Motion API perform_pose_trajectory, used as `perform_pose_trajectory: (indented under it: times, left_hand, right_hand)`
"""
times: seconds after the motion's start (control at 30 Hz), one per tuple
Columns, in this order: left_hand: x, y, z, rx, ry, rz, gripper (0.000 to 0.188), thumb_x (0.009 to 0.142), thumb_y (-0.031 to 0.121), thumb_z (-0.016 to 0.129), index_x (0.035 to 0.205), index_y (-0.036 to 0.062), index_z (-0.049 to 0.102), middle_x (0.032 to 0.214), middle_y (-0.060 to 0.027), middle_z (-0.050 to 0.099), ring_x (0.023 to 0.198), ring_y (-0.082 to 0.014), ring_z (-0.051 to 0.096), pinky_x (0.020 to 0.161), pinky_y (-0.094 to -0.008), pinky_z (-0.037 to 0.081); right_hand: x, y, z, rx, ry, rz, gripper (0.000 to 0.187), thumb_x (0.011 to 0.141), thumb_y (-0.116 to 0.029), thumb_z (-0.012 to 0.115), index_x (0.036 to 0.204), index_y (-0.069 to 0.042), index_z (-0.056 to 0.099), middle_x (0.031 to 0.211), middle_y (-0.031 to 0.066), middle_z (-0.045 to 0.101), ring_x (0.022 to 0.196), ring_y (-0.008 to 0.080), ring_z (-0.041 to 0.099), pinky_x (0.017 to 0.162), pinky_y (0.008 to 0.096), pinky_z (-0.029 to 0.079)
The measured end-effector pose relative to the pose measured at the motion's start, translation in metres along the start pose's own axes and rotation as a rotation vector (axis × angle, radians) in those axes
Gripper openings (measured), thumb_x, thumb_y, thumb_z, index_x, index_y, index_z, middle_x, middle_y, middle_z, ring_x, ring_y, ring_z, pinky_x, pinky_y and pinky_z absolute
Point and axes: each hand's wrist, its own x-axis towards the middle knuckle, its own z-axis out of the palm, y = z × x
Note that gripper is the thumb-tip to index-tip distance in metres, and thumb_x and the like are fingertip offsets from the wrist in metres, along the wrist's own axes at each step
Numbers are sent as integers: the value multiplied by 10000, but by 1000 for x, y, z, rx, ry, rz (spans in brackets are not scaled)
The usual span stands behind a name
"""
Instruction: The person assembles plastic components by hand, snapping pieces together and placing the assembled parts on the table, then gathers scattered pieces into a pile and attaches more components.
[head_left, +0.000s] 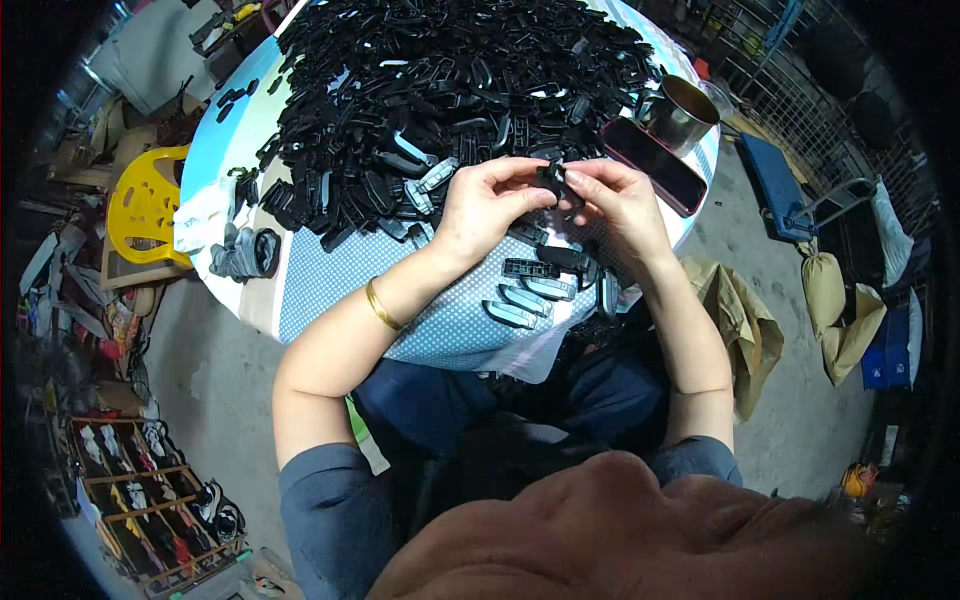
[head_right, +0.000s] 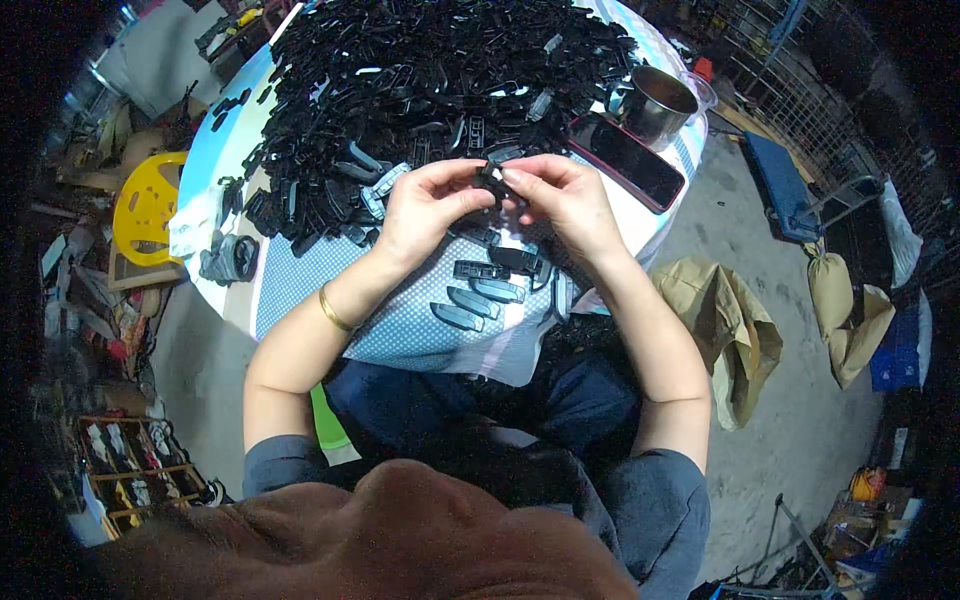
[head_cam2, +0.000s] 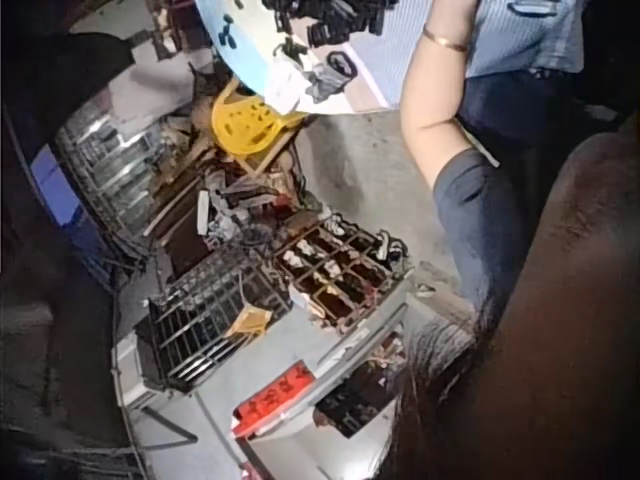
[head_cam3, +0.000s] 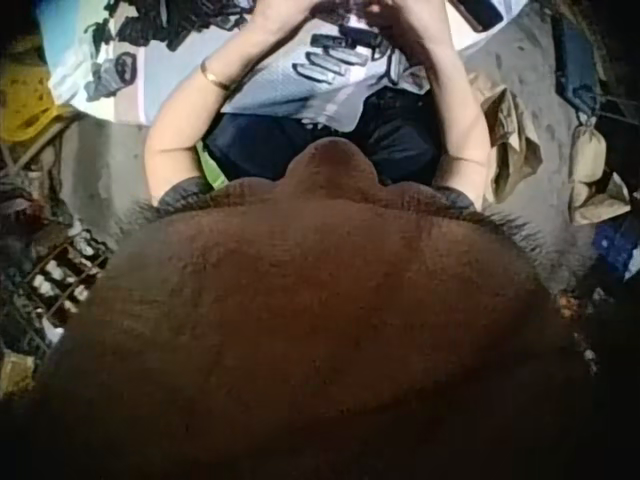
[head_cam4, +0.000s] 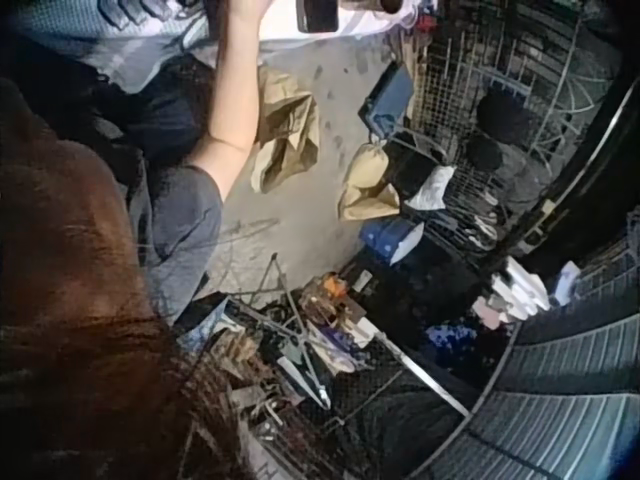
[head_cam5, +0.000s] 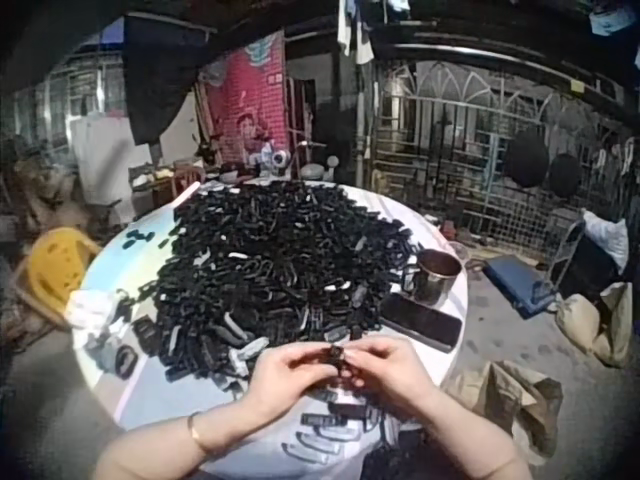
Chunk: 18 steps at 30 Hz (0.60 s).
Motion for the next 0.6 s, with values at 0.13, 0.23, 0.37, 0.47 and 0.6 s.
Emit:
perform_pose_trajectory:
  times: [0.13, 0.23, 0.37, 0.47, 0.6]
  left_hand:
    - [1, -2, -3, 69, -9, 14, 328, 795, 5, 664, 1116, -31, 602, 950, -67, 663, 830, -100, 614, 762, -225, 502]
    - [0, 6, -2, 161, -8, 20, 323, 807, 6, 651, 1124, -27, 601, 962, -72, 661, 825, -98, 610, 759, -226, 503]
    - [1, 2, 2, 35, 26, 7, 332, 836, 32, 629, 1159, -28, 580, 1015, -81, 647, 842, -104, 609, 767, -231, 505]
    - [2, 1, 0, -163, -10, -82, 342, 864, 56, 601, 1192, -26, 551, 1068, -94, 629, 916, -130, 608, 823, -252, 500]
    - [5, 5, -4, -303, -48, -70, 329, 905, 102, 552, 1211, -16, 532, 1117, -127, 614, 988, -177, 604, 886, -295, 486]
  right_hand:
    - [-4, -11, 1, -162, 5, -13, 178, 855, -145, 645, 979, -18, 662, 829, 44, 649, 639, 80, 604, 531, 177, 459]
    - [-7, -12, 3, -243, -1, -59, 163, 849, -133, 649, 956, -10, 665, 832, 45, 635, 616, 80, 601, 508, 183, 454]
    - [-5, 1, 11, -417, 117, -331, 151, 825, -103, 660, 910, 21, 648, 837, 56, 596, 577, 92, 585, 496, 213, 456]
    - [-8, 3, 25, -663, 214, -557, 155, 810, -116, 668, 883, 15, 630, 810, 77, 570, 562, 105, 558, 491, 234, 435]
    - [-5, 0, 20, -702, 129, -394, 227, 809, -198, 683, 886, 10, 636, 755, 85, 594, 555, 111, 550, 494, 237, 422]
